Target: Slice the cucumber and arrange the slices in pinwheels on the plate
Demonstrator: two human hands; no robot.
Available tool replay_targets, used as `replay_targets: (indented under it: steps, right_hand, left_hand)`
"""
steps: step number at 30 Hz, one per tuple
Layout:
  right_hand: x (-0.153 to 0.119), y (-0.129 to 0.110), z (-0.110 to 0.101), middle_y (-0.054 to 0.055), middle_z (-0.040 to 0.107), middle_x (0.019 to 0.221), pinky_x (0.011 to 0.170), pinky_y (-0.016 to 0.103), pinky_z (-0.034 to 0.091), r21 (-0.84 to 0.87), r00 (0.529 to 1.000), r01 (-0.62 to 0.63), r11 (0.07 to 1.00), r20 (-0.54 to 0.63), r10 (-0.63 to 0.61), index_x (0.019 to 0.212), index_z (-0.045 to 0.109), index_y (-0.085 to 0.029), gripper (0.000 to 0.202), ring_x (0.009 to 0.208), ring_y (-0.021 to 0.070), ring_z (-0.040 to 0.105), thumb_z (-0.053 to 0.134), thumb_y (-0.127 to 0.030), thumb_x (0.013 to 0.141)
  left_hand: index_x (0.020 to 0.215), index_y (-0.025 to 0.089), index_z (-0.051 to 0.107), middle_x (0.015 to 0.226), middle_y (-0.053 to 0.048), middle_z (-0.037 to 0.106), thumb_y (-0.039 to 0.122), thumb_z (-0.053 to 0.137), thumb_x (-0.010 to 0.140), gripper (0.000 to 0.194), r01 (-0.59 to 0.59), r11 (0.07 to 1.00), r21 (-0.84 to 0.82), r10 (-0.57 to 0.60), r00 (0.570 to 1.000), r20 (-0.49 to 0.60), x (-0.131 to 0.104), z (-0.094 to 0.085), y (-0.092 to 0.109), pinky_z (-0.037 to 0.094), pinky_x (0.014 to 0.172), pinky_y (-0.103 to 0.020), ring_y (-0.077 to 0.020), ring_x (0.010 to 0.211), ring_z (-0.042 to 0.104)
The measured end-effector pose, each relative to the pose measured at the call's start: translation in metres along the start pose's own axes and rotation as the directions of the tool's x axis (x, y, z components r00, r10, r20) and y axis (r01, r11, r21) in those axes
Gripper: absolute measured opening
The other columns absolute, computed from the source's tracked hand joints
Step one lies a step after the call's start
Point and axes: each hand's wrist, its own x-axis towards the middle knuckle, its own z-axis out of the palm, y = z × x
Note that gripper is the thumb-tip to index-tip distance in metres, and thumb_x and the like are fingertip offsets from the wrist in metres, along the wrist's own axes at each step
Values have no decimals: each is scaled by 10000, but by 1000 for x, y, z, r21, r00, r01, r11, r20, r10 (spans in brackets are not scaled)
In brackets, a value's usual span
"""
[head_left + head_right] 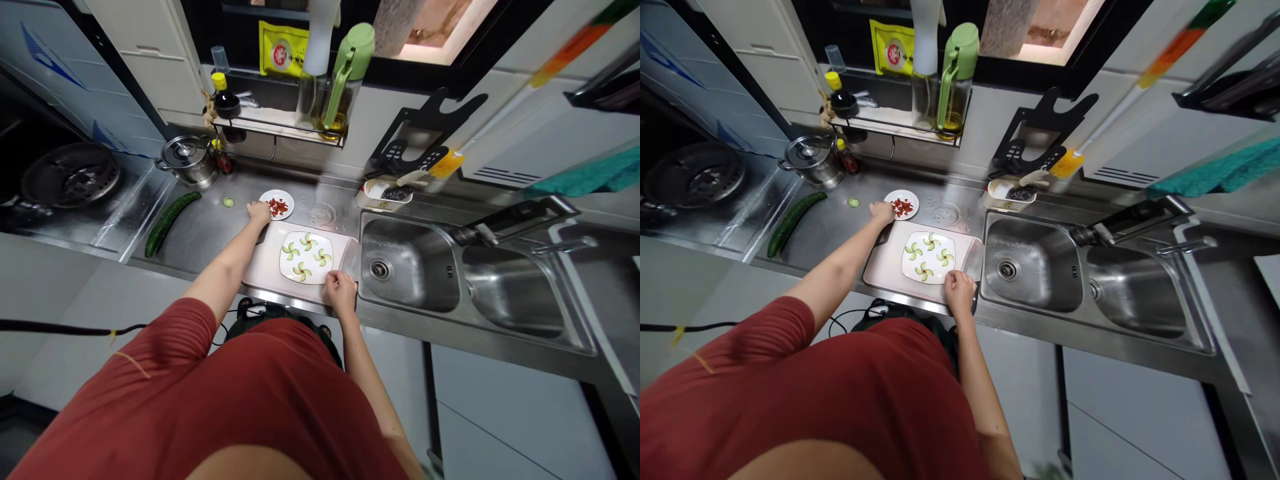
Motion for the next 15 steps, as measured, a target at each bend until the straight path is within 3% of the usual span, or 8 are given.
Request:
replay_targets:
  steps: [11,15]
  right_hand:
    - [0,-3,4,37,638,804,751,311,284,-28,1000,17,999,18,-17,848,656,-201,190,821,202,500,483,-273,879]
    - [0,-5,2,44,642,814,762,314,296,-26,999,30,999,31,-29,842,652,-203,201,832,208,504,469,-275,884]
  left_hand:
    - [1124,122,629,1196,-197,608,263,591,808,348,-35,999,-15,35,999,28,-15,-14,4,241,1000,-415,-293,1156,480]
    - [1095,133,638,1189,-189,615,244,541,847,289,-9,995,-95,10,1000,10,-23,-15,4,266,997,-414,-284,1164,491]
